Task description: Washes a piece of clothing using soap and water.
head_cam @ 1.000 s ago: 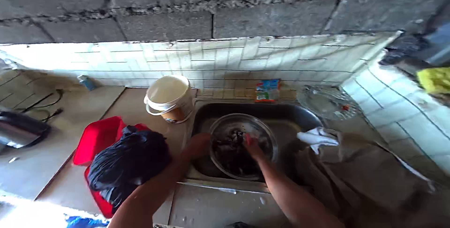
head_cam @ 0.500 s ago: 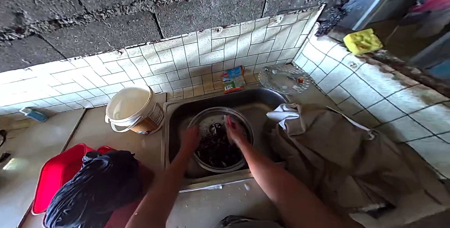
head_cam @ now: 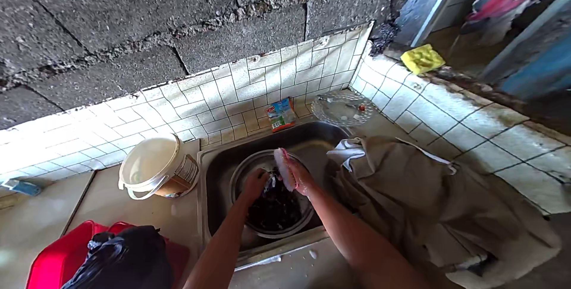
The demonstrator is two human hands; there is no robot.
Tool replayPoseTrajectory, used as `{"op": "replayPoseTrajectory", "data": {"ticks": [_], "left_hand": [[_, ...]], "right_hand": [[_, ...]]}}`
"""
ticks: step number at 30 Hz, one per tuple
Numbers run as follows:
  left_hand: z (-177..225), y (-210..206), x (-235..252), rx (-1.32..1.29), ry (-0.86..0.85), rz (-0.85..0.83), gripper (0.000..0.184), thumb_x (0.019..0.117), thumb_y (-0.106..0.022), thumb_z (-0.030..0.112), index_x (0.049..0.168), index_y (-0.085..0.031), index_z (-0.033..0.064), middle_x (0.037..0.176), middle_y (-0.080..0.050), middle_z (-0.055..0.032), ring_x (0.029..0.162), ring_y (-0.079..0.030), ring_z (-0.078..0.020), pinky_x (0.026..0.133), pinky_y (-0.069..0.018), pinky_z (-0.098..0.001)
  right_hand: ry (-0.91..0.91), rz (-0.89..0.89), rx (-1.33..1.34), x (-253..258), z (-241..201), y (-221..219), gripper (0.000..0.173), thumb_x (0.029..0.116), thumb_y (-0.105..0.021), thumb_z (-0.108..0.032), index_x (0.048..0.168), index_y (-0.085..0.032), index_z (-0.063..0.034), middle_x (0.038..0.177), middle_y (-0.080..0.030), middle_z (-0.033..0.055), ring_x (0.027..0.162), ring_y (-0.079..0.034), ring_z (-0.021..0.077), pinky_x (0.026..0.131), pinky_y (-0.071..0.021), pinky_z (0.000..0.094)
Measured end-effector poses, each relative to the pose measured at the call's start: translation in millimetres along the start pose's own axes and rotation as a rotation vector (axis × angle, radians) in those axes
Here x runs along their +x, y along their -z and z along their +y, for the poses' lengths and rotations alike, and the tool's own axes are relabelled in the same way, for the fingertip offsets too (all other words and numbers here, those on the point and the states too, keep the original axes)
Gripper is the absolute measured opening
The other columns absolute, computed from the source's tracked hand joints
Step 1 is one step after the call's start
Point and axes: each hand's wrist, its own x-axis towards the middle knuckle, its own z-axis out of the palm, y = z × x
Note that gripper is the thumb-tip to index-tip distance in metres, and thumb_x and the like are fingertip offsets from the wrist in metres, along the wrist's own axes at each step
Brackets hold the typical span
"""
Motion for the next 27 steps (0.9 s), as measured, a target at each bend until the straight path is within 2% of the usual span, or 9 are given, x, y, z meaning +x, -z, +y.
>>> {"op": "replayPoseTrajectory", "data": {"ticks": [5, 9, 13, 15, 17, 19, 20, 24, 27], "left_hand": [[39.3, 8.1, -24.0, -0.113, -0.231, 0.229, 0.024, 0.1062, -0.047, 0.01, 0.106, -0.066, -0.006, 0.09, -0.064, -0.0058, 0.082, -0.058, -0.0043, 0.079, -0.049, -0.024], [53.8, 18.9, -41.5, -0.292, -0.331, 0.46, 0.021, 0.1035, -0.051, 0.006, 0.101, -0.068, -0.0061, 0.089, -0.069, -0.0033, 0.083, -0.064, -0.0024, 0.082, -0.0537, -0.024], [65.8, 61.7, -50.1, -0.423, -0.43, 0.528, 0.02, 0.1046, -0.046, 0.009, 0.096, -0.065, 0.0091, 0.074, -0.062, 0.0105, 0.063, -0.056, 0.0012, 0.061, -0.0509, -0.0189], [53.8, 77.3, -48.6, -0.313, -0.411, 0.343, 0.018, 0.1035, -0.049, 0.012, 0.11, -0.064, 0.0055, 0.089, -0.067, 0.0029, 0.078, -0.063, -0.0048, 0.075, -0.0559, -0.0257], [36.6, 71.8, -49.4, -0.164, -0.332, 0.086, 0.045, 0.0975, -0.059, 0.019, 0.137, -0.054, -0.0041, 0.122, -0.066, -0.0118, 0.107, -0.065, -0.0125, 0.097, -0.0532, -0.0327], [24.0, 50.9, -53.1, -0.1, -0.241, -0.056, 0.063, 0.0945, -0.063, 0.026, 0.146, -0.045, -0.0061, 0.135, -0.061, -0.0163, 0.121, -0.061, -0.0135, 0.105, -0.0489, -0.0321], [21.7, 40.3, -55.1, -0.105, -0.197, -0.071, 0.059, 0.0982, -0.061, 0.021, 0.147, -0.044, -0.0068, 0.138, -0.059, -0.0194, 0.124, -0.059, -0.0155, 0.108, -0.0477, -0.0333], [14.8, 20.8, -58.6, -0.253, -0.261, 0.273, 0.026, 0.1034, -0.05, 0.005, 0.12, -0.063, -0.0105, 0.107, -0.069, -0.0124, 0.098, -0.065, -0.0063, 0.093, -0.0531, -0.0277], [-1.6, 32.7, -55.0, -0.45, -0.288, 0.497, 0.022, 0.1044, -0.048, 0.008, 0.099, -0.067, 0.0004, 0.083, -0.07, 0.0041, 0.079, -0.067, -0.0005, 0.079, -0.0585, -0.0252]], "right_hand": [[0.003, -0.237, -0.163, -0.3, -23.7, -1.3, 0.047, 0.1093, -0.041, -0.037, 0.141, -0.046, -0.0026, 0.096, -0.062, 0.007, 0.07, -0.061, 0.0122, 0.064, -0.0552, 0.0298], [0.115, -0.169, -0.228, -27.5, -73.0, -18.4, 0.047, 0.1067, -0.046, -0.031, 0.141, -0.049, 0.0007, 0.114, -0.063, 0.0151, 0.09, -0.063, 0.016, 0.079, -0.0557, 0.0337], [0.313, -0.177, -0.02, -47.7, -108.7, -38.0, 0.045, 0.0985, -0.052, -0.032, 0.133, -0.051, -0.0035, 0.083, -0.063, 0.001, 0.063, -0.06, 0.0071, 0.06, -0.0542, 0.0255], [0.401, -0.202, 0.006, -59.6, -124.4, -51.7, 0.042, 0.097, -0.054, -0.035, 0.129, -0.054, -0.0076, 0.077, -0.063, -0.0015, 0.057, -0.058, 0.0058, 0.053, -0.0521, 0.0234], [0.456, -0.199, 0.002, -69.8, -139.3, -62.6, 0.043, 0.0975, -0.053, -0.037, 0.13, -0.053, -0.0095, 0.079, -0.063, -0.0002, 0.056, -0.057, 0.0066, 0.05, -0.0515, 0.0237], [0.504, -0.195, 0.027, -76.1, -150.8, -66.7, 0.044, 0.0998, -0.051, -0.041, 0.133, -0.053, -0.0117, 0.083, -0.064, 0.0007, 0.057, -0.059, 0.0066, 0.051, -0.0527, 0.0235], [0.522, -0.204, 0.062, -77.4, -153.4, -66.0, 0.044, 0.101, -0.05, -0.042, 0.134, -0.053, -0.0133, 0.086, -0.065, 0.0007, 0.06, -0.06, 0.0067, 0.052, -0.0537, 0.0237], [0.569, -0.198, 0.146, -61.4, -142.5, -52.1, 0.041, 0.0991, -0.048, -0.034, 0.133, -0.05, -0.0098, 0.093, -0.067, -0.0018, 0.068, -0.065, 0.0066, 0.06, -0.0578, 0.0253], [0.413, -0.081, -0.124, -49.0, -120.0, -20.0, 0.044, 0.0995, -0.053, -0.038, 0.134, -0.053, -0.0117, 0.088, -0.063, 0.0003, 0.061, -0.058, 0.007, 0.054, -0.0528, 0.0253]]}}
